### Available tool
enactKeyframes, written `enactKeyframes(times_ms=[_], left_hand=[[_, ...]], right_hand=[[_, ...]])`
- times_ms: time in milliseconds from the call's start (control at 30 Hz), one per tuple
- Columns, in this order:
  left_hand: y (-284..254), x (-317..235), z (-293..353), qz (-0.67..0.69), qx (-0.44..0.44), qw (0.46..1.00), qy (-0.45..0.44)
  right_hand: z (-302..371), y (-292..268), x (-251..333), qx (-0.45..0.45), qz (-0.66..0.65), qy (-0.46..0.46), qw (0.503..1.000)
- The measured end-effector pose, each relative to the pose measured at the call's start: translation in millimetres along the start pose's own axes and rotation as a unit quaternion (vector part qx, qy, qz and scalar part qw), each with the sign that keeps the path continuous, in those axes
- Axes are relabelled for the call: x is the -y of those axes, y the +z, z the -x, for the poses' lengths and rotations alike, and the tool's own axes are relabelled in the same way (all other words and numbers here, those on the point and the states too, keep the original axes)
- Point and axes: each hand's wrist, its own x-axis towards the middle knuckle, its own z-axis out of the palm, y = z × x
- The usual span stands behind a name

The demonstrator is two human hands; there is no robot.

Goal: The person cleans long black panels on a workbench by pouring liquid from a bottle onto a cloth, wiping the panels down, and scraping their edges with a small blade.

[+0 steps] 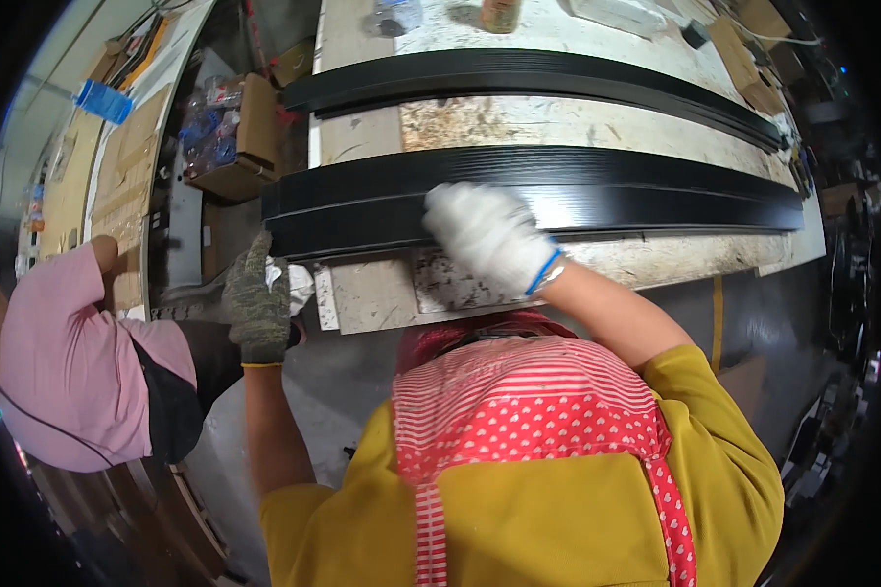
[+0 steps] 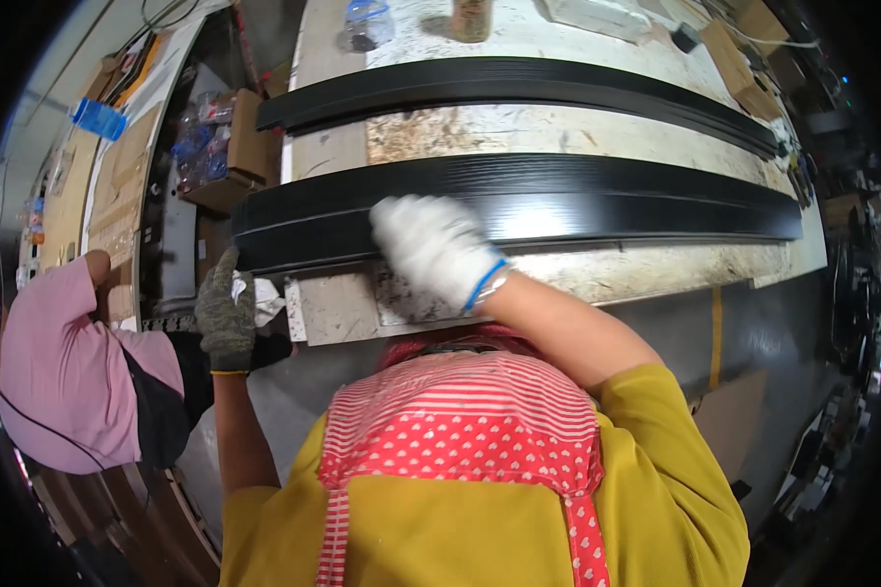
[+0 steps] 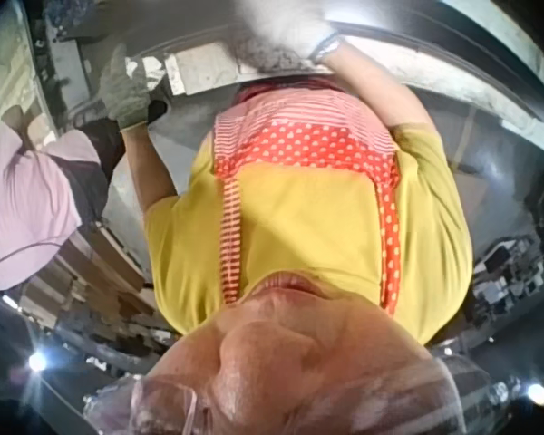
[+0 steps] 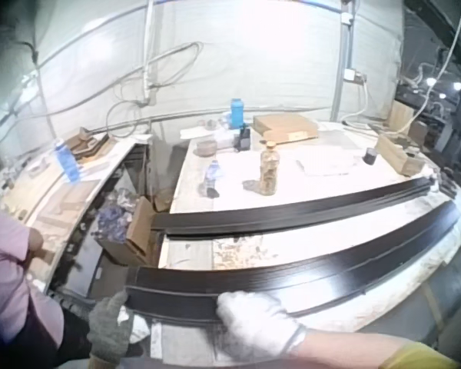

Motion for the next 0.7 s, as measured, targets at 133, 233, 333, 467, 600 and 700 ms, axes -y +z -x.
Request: enactKeyframes(times_ms=[133,233,333,467,600,700], left_hand=[[25,25,8,0.293,-0.079,0.952,-0.031],[29,36,12,0.214,-0.104,0.971,-0.003],[35,40,9,0.229,-0.066,0.971,-0.027],[37,55,19,0.288,-0.037,0.956,-0.034],[53,67,39,0.349,-0.054,0.931,-0.094],[54,83,55,0.356,-0.096,0.916,-0.156]], right_hand=[[-30,14,17,-0.02,-0.02,-0.044,0.999],[-48,19,16,-0.016,0.036,0.007,0.999],[-51,24,73,0.124,0.01,-0.119,0.985],[-90,22,92,0.093,-0.031,-0.045,0.994],[-115,32,117,0.158,0.06,-0.163,0.972],[-116,35,140,0.182,-0.022,-0.157,0.97]])
